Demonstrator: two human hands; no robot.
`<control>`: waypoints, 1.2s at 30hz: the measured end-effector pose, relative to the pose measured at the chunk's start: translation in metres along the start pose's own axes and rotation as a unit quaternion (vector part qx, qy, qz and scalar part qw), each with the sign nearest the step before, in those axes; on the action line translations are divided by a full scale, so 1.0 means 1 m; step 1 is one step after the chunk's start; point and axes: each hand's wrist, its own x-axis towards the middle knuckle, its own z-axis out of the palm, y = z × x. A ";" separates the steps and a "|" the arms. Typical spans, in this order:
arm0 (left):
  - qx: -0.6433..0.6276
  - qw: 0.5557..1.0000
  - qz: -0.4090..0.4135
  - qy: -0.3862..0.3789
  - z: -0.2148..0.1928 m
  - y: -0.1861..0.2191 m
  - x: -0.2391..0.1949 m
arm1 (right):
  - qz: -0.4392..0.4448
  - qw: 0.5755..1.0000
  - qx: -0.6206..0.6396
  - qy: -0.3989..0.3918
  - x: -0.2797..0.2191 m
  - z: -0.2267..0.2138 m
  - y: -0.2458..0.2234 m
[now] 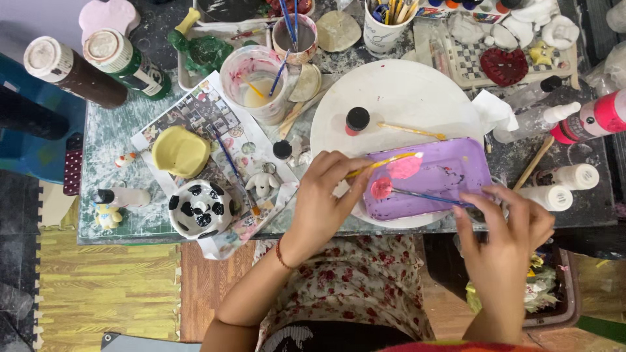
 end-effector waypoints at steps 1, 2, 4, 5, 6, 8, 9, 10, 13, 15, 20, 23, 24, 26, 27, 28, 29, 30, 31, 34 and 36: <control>-0.012 1.000 0.016 0.015 0.003 0.000 0.003 | -0.003 1.000 -0.003 -0.019 0.005 -0.004 0.001; -0.017 1.000 0.014 0.017 0.006 0.000 0.006 | -0.005 0.999 -0.007 -0.039 0.010 -0.007 0.003; -0.026 0.999 0.010 0.021 0.012 -0.001 0.009 | -0.018 0.997 -0.005 -0.068 0.019 -0.010 0.005; -0.031 0.999 0.007 0.016 0.014 -0.002 0.009 | -0.025 0.996 -0.005 -0.083 0.023 -0.011 0.007; -0.037 0.999 0.003 0.012 0.016 -0.003 0.010 | -0.024 0.995 0.000 -0.092 0.027 -0.012 0.008; -0.050 0.999 -0.011 0.004 0.018 -0.005 0.010 | -0.025 0.994 0.011 -0.110 0.033 -0.013 0.012; -0.057 0.998 -0.020 0.000 0.019 -0.005 0.010 | -0.027 0.993 0.012 -0.117 0.035 -0.013 0.013; -0.064 0.997 -0.030 -0.004 0.020 -0.006 0.010 | -0.029 0.992 0.012 -0.124 0.037 -0.012 0.014; -0.038 0.999 -0.015 0.006 0.020 -0.008 0.009 | -0.045 0.991 0.009 -0.129 0.040 -0.010 0.016; -0.038 0.999 -0.002 0.020 0.019 -0.010 0.007 | -0.057 0.991 0.013 -0.123 0.041 -0.011 0.019; -0.094 0.993 -0.066 0.038 0.019 -0.016 -0.001 | -0.046 0.992 0.053 -0.106 0.039 -0.016 0.031; -0.150 0.980 -0.123 0.051 0.020 -0.020 -0.004 | 0.035 0.976 0.169 -0.134 0.034 -0.018 0.039; -0.167 0.974 -0.142 0.050 0.019 -0.023 -0.005 | 0.028 0.980 0.156 -0.124 0.032 -0.018 0.041; -0.167 0.972 -0.158 0.048 0.017 -0.027 -0.008 | 0.014 0.986 0.129 -0.107 0.027 -0.017 0.046; -0.149 0.976 -0.154 0.047 0.017 -0.029 -0.009 | 0.028 0.983 0.148 -0.103 0.024 -0.016 0.048; -0.132 0.979 -0.150 0.047 0.016 -0.031 -0.010 | 0.042 0.980 0.166 -0.100 0.021 -0.014 0.050; -0.133 0.979 -0.147 0.046 0.017 -0.033 -0.012 | 0.056 0.977 0.184 -0.096 0.019 -0.013 0.053; -0.135 0.979 -0.145 0.046 0.017 -0.034 -0.014 | 0.060 0.970 0.216 -0.089 0.015 -0.012 0.056; -0.137 0.979 -0.142 0.045 0.017 -0.036 -0.016 | 0.064 0.963 0.249 -0.083 0.012 -0.011 0.059; -0.201 0.967 -0.150 0.040 0.016 -0.038 -0.021 | 0.087 0.923 0.372 -0.049 0.003 -0.008 0.066; -0.199 0.969 -0.138 0.044 0.012 -0.039 -0.025 | 0.100 0.883 0.456 -0.039 0.001 -0.010 0.069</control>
